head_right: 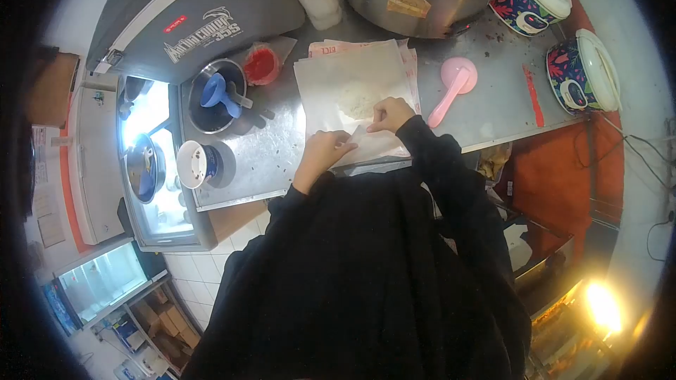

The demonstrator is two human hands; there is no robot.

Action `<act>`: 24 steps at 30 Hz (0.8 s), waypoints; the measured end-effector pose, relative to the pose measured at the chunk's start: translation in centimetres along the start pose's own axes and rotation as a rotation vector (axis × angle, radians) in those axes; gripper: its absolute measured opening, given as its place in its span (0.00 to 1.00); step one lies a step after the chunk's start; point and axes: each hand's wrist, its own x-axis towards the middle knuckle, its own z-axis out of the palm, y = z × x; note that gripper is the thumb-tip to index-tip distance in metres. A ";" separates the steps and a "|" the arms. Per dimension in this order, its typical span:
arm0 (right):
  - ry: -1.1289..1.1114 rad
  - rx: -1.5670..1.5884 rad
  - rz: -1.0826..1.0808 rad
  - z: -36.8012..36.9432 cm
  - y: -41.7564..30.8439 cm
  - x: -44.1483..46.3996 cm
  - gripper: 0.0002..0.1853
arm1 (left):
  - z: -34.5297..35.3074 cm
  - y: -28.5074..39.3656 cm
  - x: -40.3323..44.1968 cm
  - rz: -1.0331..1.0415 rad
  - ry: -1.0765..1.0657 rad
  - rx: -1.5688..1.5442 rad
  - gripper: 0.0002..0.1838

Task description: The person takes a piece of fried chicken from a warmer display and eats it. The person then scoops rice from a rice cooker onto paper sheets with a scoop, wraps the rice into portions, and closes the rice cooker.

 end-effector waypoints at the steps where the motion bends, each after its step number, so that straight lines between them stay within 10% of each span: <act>1: 0.002 -0.001 -0.002 0.0 -0.5 -0.5 0.14 | 0.2 0.0 0.0 -0.023 -0.001 0.154 0.13; 8: 0.506 -0.422 -0.255 -0.3 2.5 -3.1 0.03 | -0.4 0.4 -0.8 0.130 0.546 0.127 0.05; 16: 0.122 0.036 -0.229 -0.5 4.6 -6.9 0.04 | -2.1 -4.4 -4.2 0.299 0.221 0.126 0.10; 19: 0.360 0.243 -0.202 0.9 5.9 -6.2 0.05 | -1.9 -4.6 -3.4 0.278 0.271 -0.111 0.07; 24: 0.762 -0.239 0.092 3.0 5.1 -1.4 0.12 | 0.9 -3.9 1.7 -0.293 0.537 -0.239 0.11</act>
